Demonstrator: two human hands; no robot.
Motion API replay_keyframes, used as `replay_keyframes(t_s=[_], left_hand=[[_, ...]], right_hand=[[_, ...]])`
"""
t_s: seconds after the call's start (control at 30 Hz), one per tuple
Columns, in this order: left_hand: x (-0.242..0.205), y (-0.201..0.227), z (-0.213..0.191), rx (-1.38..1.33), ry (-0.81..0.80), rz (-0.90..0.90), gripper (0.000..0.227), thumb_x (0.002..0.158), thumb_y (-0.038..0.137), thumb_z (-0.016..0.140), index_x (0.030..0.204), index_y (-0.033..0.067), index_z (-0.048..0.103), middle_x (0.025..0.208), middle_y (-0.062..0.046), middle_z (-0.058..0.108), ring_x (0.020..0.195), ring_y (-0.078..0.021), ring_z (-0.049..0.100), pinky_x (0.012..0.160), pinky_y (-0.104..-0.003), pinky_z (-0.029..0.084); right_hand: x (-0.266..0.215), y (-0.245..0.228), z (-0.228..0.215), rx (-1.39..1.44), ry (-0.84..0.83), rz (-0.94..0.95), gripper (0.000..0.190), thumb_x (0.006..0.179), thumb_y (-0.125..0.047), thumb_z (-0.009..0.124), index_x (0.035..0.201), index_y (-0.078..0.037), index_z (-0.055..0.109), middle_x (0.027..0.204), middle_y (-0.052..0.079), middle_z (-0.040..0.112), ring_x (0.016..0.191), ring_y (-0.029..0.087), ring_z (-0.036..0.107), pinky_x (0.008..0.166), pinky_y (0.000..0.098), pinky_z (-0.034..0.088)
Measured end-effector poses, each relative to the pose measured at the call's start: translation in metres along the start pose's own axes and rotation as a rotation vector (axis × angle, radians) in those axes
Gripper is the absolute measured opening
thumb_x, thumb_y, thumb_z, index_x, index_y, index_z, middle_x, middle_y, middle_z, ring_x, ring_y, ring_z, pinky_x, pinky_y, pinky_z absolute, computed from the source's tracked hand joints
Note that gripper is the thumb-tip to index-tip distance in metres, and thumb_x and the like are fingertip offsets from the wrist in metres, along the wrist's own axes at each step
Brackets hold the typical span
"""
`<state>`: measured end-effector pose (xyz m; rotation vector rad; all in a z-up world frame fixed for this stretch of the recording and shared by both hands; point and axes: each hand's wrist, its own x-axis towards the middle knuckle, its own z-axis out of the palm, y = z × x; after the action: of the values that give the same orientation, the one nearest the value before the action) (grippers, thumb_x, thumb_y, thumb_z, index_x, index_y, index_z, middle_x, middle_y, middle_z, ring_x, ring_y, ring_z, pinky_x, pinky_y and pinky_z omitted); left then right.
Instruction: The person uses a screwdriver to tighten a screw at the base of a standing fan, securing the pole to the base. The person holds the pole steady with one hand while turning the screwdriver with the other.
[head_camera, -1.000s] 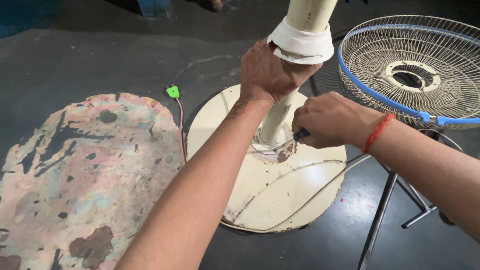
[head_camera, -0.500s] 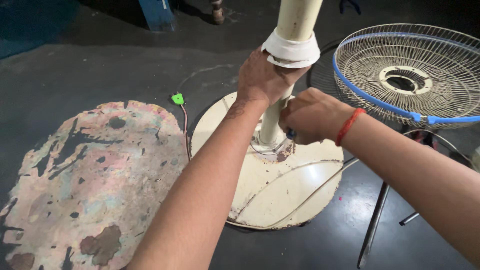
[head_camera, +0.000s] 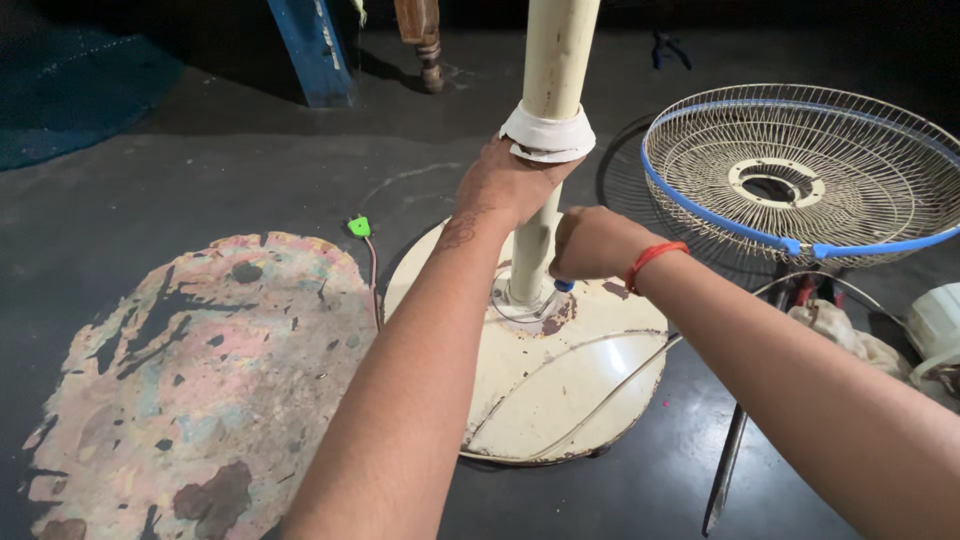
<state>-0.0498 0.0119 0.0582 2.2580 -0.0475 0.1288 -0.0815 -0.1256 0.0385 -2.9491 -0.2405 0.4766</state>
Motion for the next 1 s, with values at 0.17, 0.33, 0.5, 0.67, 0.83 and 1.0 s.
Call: replay_keyframes(t_s=[0.17,0.33,0.5,0.67,0.83,1.0], left_hand=[[0.000,-0.001,-0.001,0.014,0.001,0.004,0.087,0.067,0.074,0.073,0.135,0.0212,0.061,0.130,-0.003,0.068,0.119,-0.0248,0.067,0.099,-0.042,0.055],[0.001,-0.005,0.004,-0.022,0.018,0.007,0.084,0.063,0.073,0.075,0.130,0.0226,0.064,0.119,-0.002,0.075,0.112,-0.0240,0.071,0.096,-0.041,0.057],[0.007,-0.012,0.012,-0.016,0.083,0.096,0.079,0.063,0.072,0.075,0.123,0.0210,0.068,0.113,-0.004,0.077,0.106,-0.0269,0.073,0.090,-0.043,0.059],[0.017,-0.020,0.022,-0.017,0.153,0.236,0.076,0.065,0.073,0.075,0.117,0.0175,0.071,0.109,-0.006,0.078,0.103,-0.0261,0.075,0.087,-0.040,0.062],[0.025,-0.028,0.033,0.010,0.189,0.294,0.073,0.067,0.074,0.073,0.112,0.0158,0.073,0.104,-0.006,0.078,0.099,-0.0263,0.075,0.083,-0.041,0.062],[0.028,-0.034,0.041,-0.006,0.263,0.334,0.071,0.066,0.075,0.074,0.104,0.0151,0.077,0.094,-0.008,0.079,0.089,-0.0293,0.077,0.076,-0.042,0.063]], right_hand=[[-0.001,-0.003,-0.010,0.243,-0.121,0.212,0.031,0.087,-0.024,0.073,0.089,0.007,0.079,0.075,0.013,0.076,0.053,0.016,0.064,0.053,0.0324,0.053],[-0.003,-0.007,-0.011,0.314,-0.148,0.248,0.027,0.090,-0.019,0.068,0.090,0.007,0.075,0.069,0.015,0.076,0.051,0.015,0.068,0.050,0.0354,0.053],[0.009,-0.015,-0.007,0.258,-0.277,0.299,0.020,0.093,-0.020,0.065,0.096,-0.001,0.070,0.069,0.016,0.073,0.050,0.021,0.060,0.048,0.0362,0.049],[0.019,-0.016,0.007,-0.102,-0.304,0.100,0.023,0.085,-0.017,0.064,0.089,0.002,0.075,0.071,0.011,0.072,0.056,0.021,0.062,0.051,0.0366,0.048],[0.024,-0.009,0.002,0.012,-0.288,0.204,0.025,0.082,-0.019,0.069,0.092,0.003,0.073,0.075,0.012,0.074,0.061,0.024,0.066,0.058,0.0408,0.053],[0.020,-0.019,0.006,-0.204,-0.181,0.116,0.036,0.079,-0.017,0.066,0.115,-0.012,0.066,0.093,0.005,0.079,0.088,0.021,0.075,0.078,0.0387,0.058]])
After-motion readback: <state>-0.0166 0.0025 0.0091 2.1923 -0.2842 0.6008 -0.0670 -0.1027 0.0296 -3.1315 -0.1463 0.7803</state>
